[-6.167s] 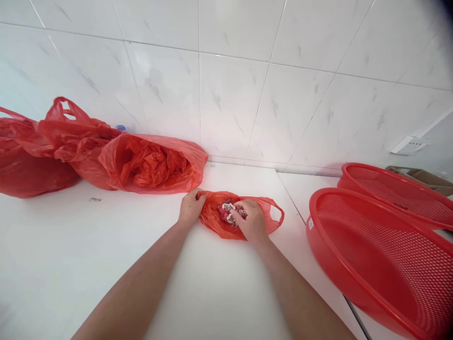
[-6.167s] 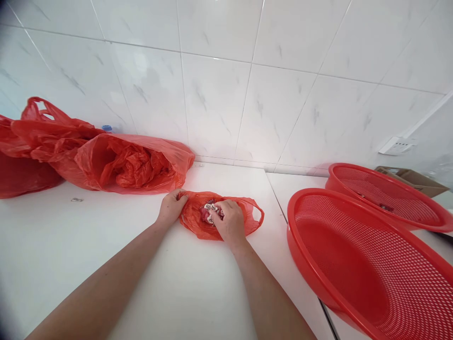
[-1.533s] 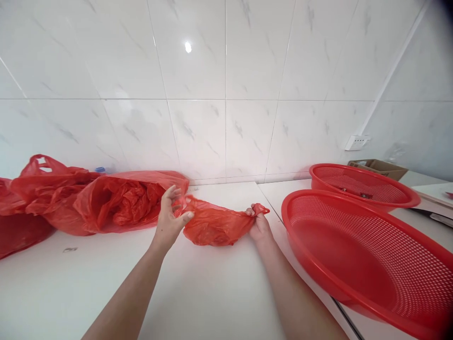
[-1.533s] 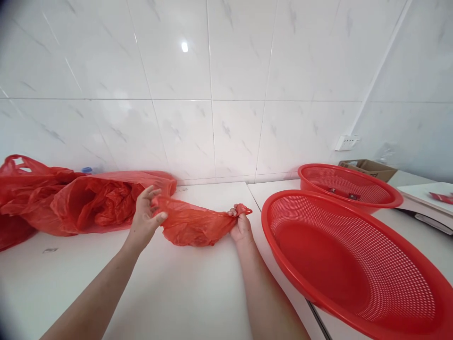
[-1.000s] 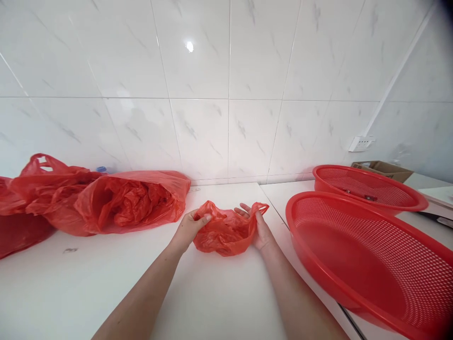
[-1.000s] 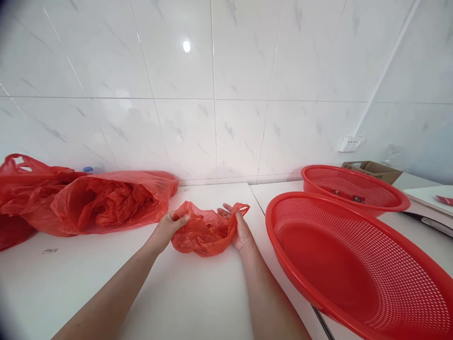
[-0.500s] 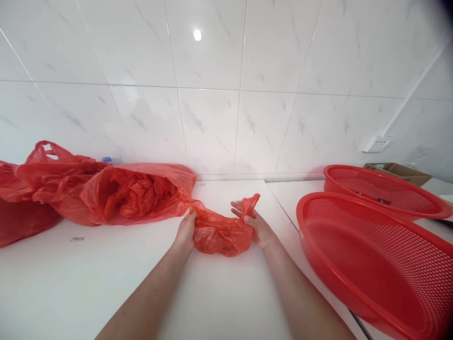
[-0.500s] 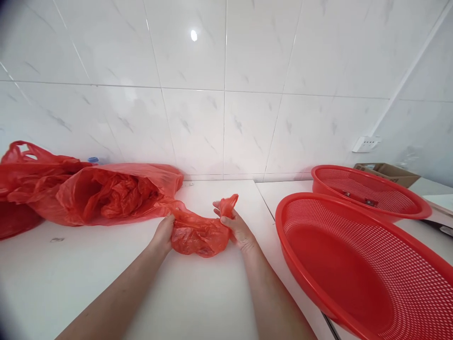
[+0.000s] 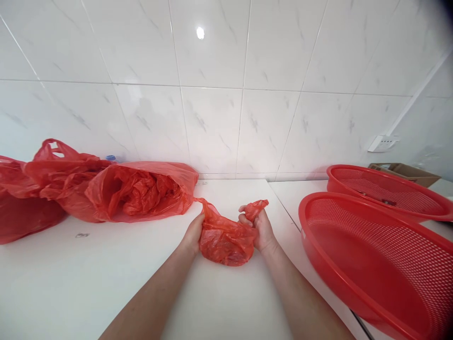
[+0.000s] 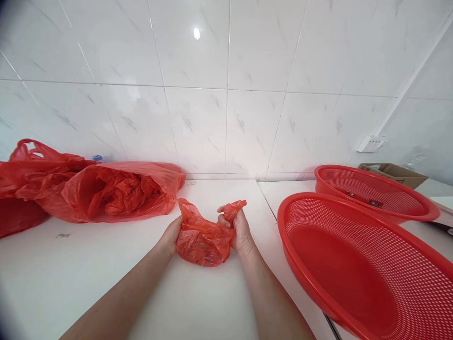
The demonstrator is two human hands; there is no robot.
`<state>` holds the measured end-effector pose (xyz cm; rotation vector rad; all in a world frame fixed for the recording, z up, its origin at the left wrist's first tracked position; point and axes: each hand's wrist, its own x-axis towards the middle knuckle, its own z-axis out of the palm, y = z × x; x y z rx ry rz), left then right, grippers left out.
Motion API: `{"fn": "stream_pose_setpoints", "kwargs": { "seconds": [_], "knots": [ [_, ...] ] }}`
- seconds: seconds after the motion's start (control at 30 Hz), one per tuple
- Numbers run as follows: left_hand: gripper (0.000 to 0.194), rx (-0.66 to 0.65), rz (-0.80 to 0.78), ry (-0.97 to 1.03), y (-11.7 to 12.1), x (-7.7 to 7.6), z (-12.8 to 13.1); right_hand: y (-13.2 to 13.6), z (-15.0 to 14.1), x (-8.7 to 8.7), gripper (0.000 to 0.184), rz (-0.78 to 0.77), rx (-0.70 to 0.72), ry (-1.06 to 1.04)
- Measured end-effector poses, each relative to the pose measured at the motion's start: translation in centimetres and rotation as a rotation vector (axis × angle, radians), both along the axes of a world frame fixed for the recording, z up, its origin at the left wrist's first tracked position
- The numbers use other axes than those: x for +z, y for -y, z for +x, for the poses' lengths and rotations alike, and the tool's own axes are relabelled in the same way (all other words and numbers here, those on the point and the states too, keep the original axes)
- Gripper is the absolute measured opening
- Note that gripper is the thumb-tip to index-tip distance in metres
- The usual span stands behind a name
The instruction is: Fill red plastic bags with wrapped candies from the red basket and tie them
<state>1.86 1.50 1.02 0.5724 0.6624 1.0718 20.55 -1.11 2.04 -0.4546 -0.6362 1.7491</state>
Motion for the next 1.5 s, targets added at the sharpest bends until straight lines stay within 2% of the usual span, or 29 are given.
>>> {"fn": "stream_pose_setpoints", "kwargs": {
  "seconds": [0.07, 0.23, 0.3, 0.37, 0.47, 0.53, 0.63, 0.7, 0.8, 0.87, 1.0, 1.1, 1.17, 1.27, 1.37, 1.5],
  "knots": [
    [0.023, -0.100, 0.073, 0.066, 0.2, 0.2, -0.6, -0.1, 0.1, -0.4, 0.035, -0.039, -0.052, 0.008],
    [0.065, -0.199, 0.387, 0.147, 0.3, 0.5, -2.7, -0.4, 1.0, -1.6, 0.030, -0.154, -0.250, -0.043],
    [0.071, -0.246, 0.473, 0.083, 0.3, 0.8, -3.0, -0.6, 1.1, -1.9, 0.031, -0.178, -0.280, -0.039],
    [0.065, -0.278, 0.516, -0.036, 0.5, 1.3, -2.9, -0.8, 1.1, -2.0, 0.032, -0.195, -0.282, -0.012],
    [0.046, -0.280, 0.454, -0.237, 0.9, 1.7, -2.0, -0.9, 0.9, -1.8, 0.029, -0.185, -0.253, 0.002],
    [0.031, -0.218, 0.344, -0.286, 1.2, 1.6, -1.4, -0.7, 0.9, -1.6, 0.023, -0.136, -0.209, -0.018],
    [0.024, -0.097, 0.203, -0.176, 1.3, 1.4, -0.7, -0.2, 1.1, -1.1, 0.041, -0.051, -0.107, -0.022],
    [0.028, -0.101, 0.150, -0.060, 1.3, 1.4, -0.6, 0.2, 1.1, -0.9, 0.048, -0.007, -0.060, -0.033],
    [0.033, -0.169, 0.070, 0.068, 1.3, 1.5, -0.6, 0.4, 0.6, -0.7, 0.039, 0.050, -0.059, -0.100],
    [0.030, -0.175, 0.029, 0.117, 1.2, 1.5, -0.7, 0.4, 0.1, -0.7, 0.033, 0.064, -0.070, -0.137],
    [0.014, -0.116, 0.071, 0.219, 1.1, 1.3, -0.7, 0.3, -0.6, -0.4, 0.038, 0.025, -0.026, -0.119],
    [0.017, -0.142, 0.092, 0.262, 1.2, 1.2, -0.6, 0.3, -0.9, -0.2, 0.042, 0.010, 0.004, -0.080],
    [0.011, -0.148, 0.091, 0.260, 1.3, 1.3, -0.4, 0.3, -1.0, -0.3, 0.039, -0.002, 0.000, -0.077],
    [0.019, -0.119, 0.098, 0.234, 1.4, 1.2, -0.1, 0.1, -1.0, -0.5, 0.036, -0.032, -0.018, -0.124],
    [0.017, -0.130, 0.056, 0.175, 1.4, 1.1, 0.3, 0.0, -1.0, -0.7, 0.031, -0.002, -0.046, -0.140],
    [0.021, -0.101, -0.003, 0.080, 1.3, 0.9, 0.8, 0.5, -1.7, -0.3, 0.019, 0.115, 0.040, 0.146]
  ]
}}
